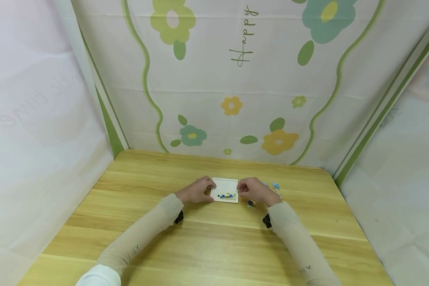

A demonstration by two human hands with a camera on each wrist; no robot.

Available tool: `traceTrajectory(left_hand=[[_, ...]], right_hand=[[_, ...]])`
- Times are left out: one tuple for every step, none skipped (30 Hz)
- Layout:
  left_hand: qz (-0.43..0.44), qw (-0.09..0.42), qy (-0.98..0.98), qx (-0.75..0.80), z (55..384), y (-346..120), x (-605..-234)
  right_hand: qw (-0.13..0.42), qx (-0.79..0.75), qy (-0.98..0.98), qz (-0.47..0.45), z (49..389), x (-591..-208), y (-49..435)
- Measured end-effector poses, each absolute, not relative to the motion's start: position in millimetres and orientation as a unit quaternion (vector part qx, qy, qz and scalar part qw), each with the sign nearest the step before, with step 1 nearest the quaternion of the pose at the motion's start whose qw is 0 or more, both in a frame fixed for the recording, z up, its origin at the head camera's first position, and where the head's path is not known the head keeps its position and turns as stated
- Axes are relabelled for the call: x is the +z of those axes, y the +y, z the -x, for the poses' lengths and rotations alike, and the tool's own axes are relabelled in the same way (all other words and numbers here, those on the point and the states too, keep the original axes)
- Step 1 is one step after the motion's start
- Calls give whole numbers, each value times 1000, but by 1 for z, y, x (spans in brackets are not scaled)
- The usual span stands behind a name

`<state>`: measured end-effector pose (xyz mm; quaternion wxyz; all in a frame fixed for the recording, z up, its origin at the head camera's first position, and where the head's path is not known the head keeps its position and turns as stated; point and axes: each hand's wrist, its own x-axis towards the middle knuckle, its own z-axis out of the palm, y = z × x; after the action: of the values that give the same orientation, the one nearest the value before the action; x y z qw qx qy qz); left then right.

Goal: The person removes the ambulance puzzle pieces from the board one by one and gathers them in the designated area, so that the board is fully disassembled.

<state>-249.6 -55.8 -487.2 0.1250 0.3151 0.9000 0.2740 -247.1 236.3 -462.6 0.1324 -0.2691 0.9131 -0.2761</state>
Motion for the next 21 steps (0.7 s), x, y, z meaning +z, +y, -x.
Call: traceTrajectory(left_hand=[[-316,126,900,275,249,-55,-487],[-316,126,899,274,249,-55,-487],[-316,126,899,275,249,-54,-486],[-316,125,899,275,249,-54,-486],[-316,124,899,275,249,-54,-486],[-316,124,899,276,249,-54,-485],[-316,123,900,275,249,-53,-485],[-317,122,900,274,249,-53,-485],[-317,121,900,273,249,-53,-485],[-319,119,900,272,250,-53,-486],[-319,119,900,271,250,-53,-485],[-320,118,901,269,250,-52,-485],[-319,118,902,266,251,-52,-485],[-320,118,903,263,251,-51,-485],[-321,118,903,260,251,-51,-485],[-323,117,904,255,251,-50,-485],[-325,117,905,250,250,-49,-484],[-329,116,904,248,250,-48,-483],[-333,115,903,245,249,-47,-482],[-337,113,903,243,249,-46,-482],[-341,111,902,240,248,-45,-481]], right_hand=[[137,-276,911,273,248,-463,232],[141,-278,909,277,248,-463,227],[144,-276,908,282,249,-463,223],[145,-273,908,284,250,-463,219],[144,-268,908,287,251,-464,215],[147,-265,909,287,251,-465,212],[148,-262,909,288,252,-466,210],[148,-257,910,291,253,-468,207],[147,-252,911,293,254,-469,205],[146,-249,910,297,254,-470,203],[143,-245,909,304,254,-472,202],[141,-242,908,312,254,-473,201],[137,-237,907,319,254,-473,200],[133,-233,907,325,254,-474,200],[130,-230,906,330,253,-474,199],[127,-226,906,335,253,-475,199],[124,-221,906,338,252,-475,198],[124,-217,907,339,252,-475,198],[123,-214,907,341,252,-474,198],[123,-213,908,340,252,-474,197],[124,-213,908,338,251,-473,197]])
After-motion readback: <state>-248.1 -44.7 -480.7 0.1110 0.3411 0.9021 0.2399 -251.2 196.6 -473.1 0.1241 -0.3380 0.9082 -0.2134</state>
